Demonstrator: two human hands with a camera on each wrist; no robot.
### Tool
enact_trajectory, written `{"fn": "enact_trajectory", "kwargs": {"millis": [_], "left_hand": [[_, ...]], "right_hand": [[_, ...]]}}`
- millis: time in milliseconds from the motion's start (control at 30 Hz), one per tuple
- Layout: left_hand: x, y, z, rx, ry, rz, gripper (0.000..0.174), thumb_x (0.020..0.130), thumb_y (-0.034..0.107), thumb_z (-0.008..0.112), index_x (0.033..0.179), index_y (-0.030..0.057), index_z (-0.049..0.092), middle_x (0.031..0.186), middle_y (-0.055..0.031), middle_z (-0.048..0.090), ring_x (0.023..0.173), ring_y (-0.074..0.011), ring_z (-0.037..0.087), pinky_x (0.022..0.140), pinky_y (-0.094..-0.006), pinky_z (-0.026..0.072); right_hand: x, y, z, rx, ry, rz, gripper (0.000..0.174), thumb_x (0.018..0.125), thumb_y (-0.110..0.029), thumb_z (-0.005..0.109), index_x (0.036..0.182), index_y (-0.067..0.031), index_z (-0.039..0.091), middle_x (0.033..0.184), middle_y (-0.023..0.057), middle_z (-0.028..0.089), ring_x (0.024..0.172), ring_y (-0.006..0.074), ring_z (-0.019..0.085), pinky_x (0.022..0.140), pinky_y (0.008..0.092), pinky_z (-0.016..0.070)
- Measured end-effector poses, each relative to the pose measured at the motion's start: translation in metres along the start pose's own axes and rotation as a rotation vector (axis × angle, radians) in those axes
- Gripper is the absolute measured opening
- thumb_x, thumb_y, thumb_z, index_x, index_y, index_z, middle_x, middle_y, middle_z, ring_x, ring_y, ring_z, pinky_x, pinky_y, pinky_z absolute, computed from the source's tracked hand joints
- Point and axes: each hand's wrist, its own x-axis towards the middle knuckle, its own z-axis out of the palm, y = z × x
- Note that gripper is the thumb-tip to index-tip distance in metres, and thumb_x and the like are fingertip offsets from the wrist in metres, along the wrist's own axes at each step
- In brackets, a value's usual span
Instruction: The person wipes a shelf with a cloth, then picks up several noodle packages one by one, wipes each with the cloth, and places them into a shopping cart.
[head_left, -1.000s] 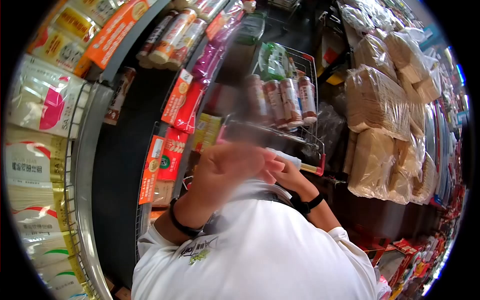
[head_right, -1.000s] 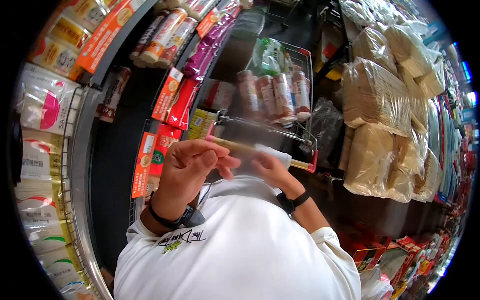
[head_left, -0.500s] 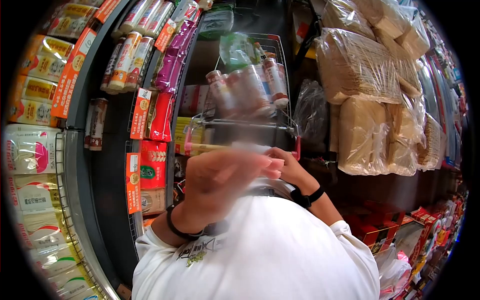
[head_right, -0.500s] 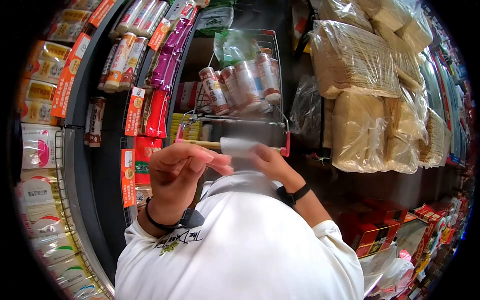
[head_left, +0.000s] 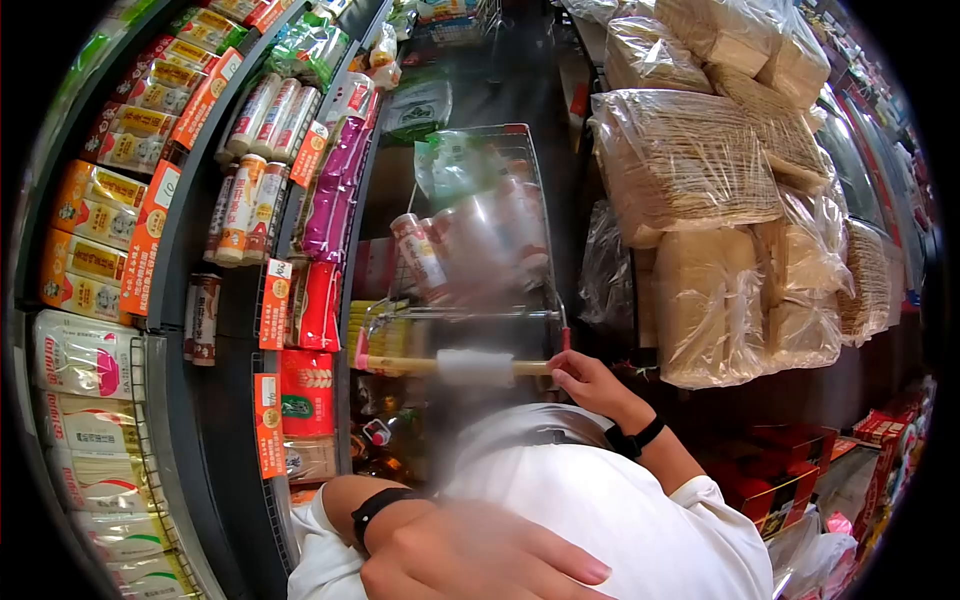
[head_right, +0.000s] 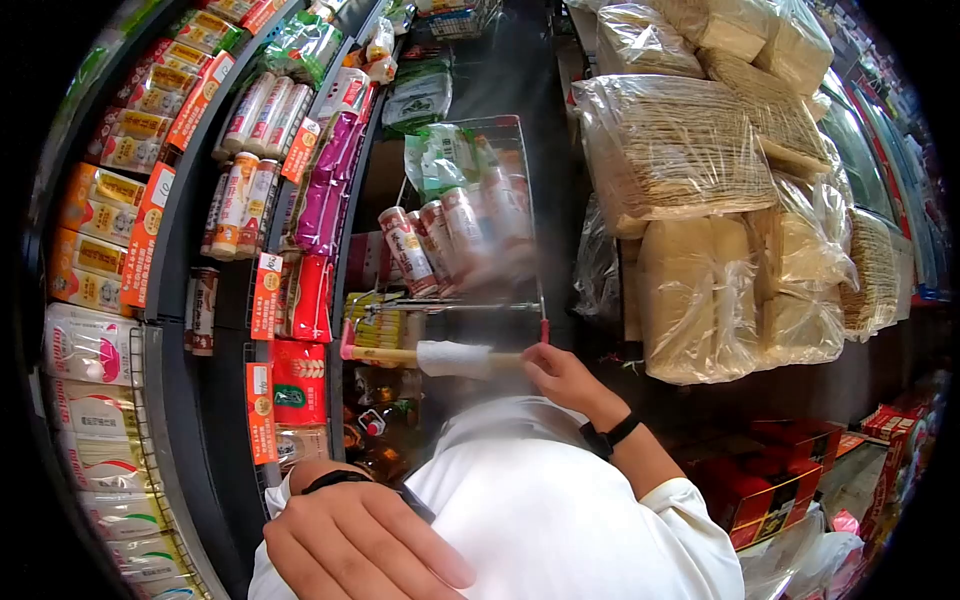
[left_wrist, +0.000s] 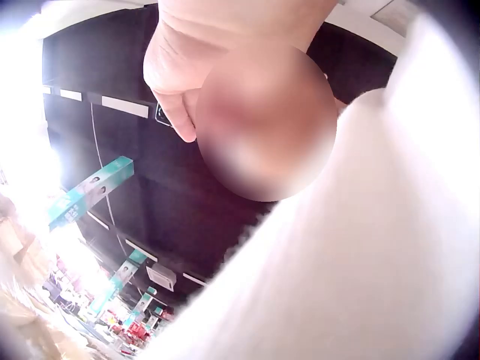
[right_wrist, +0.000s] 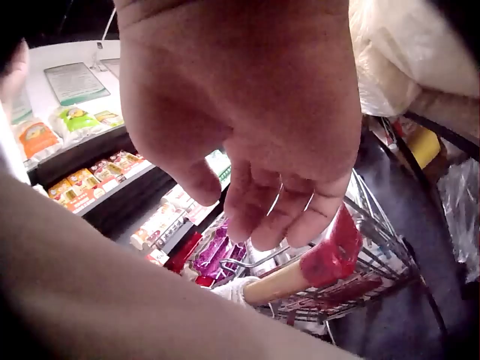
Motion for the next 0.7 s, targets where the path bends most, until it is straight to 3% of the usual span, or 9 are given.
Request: {"fn": "enact_trajectory", "kwargs": {"millis": [100, 200, 333, 467, 567, 700], "left_hand": [[0.005, -0.005, 0.010, 0.025, 0.016, 0.005, 0.014, 0.098, 0.005, 0.062, 0.105, -0.0038, 0.070, 0.108, -0.0234, 0.074, 0.100, -0.0358, 0.074, 0.091, -0.0453, 0.0573], [0.010, -0.004, 0.024, 0.018, 0.080, -0.033, 0.016, 0.099, 0.007, 0.060, 0.105, -0.0034, 0.070, 0.108, -0.0227, 0.074, 0.100, -0.0356, 0.074, 0.092, -0.0451, 0.0568], [0.013, -0.007, 0.032, 0.050, 0.091, -0.008, 0.023, 0.103, 0.012, 0.054, 0.104, -0.0027, 0.072, 0.107, -0.0221, 0.074, 0.099, -0.0350, 0.074, 0.092, -0.0449, 0.0564], [0.009, -0.002, 0.042, 0.033, 0.169, -0.045, 0.033, 0.105, 0.018, 0.047, 0.103, -0.0024, 0.073, 0.106, -0.0218, 0.075, 0.099, -0.0350, 0.074, 0.092, -0.0450, 0.0564], [0.005, -0.005, 0.034, 0.032, 0.117, 0.013, 0.036, 0.106, 0.021, 0.045, 0.104, -0.0030, 0.073, 0.106, -0.0224, 0.075, 0.099, -0.0354, 0.074, 0.092, -0.0452, 0.0564], [0.000, -0.002, 0.022, 0.003, 0.035, 0.072, 0.039, 0.106, 0.023, 0.045, 0.105, -0.0045, 0.072, 0.106, -0.0241, 0.074, 0.099, -0.0362, 0.074, 0.092, -0.0454, 0.0564]], "right_hand": [[-0.001, 0.010, -0.012, -0.042, -0.020, -0.047, 0.020, 0.101, -0.014, 0.059, 0.114, 0.0007, 0.062, 0.100, 0.0038, 0.066, 0.094, 0.0119, 0.059, 0.085, 0.0284, 0.0494], [-0.008, 0.009, -0.020, -0.034, -0.034, -0.084, 0.021, 0.103, -0.017, 0.060, 0.118, -0.0038, 0.064, 0.096, -0.0016, 0.064, 0.086, 0.0064, 0.054, 0.077, 0.0249, 0.0478], [-0.007, 0.018, -0.027, -0.136, -0.026, -0.092, 0.022, 0.102, -0.017, 0.059, 0.120, -0.0053, 0.065, 0.101, 0.0004, 0.066, 0.092, 0.0088, 0.057, 0.084, 0.0277, 0.0498], [-0.006, 0.017, -0.026, -0.119, -0.045, -0.058, 0.023, 0.102, -0.018, 0.059, 0.120, -0.0050, 0.064, 0.099, 0.0008, 0.066, 0.090, 0.0086, 0.057, 0.082, 0.0277, 0.0494], [-0.006, 0.007, -0.019, -0.146, -0.039, -0.059, 0.023, 0.101, -0.019, 0.061, 0.118, -0.0045, 0.065, 0.097, 0.0014, 0.066, 0.088, 0.0092, 0.057, 0.080, 0.0279, 0.0491], [-0.004, -0.006, -0.009, -0.185, -0.075, 0.031, 0.024, 0.100, -0.019, 0.059, 0.118, -0.0026, 0.064, 0.108, 0.0092, 0.067, 0.100, 0.0183, 0.062, 0.092, 0.0339, 0.0498]]}}
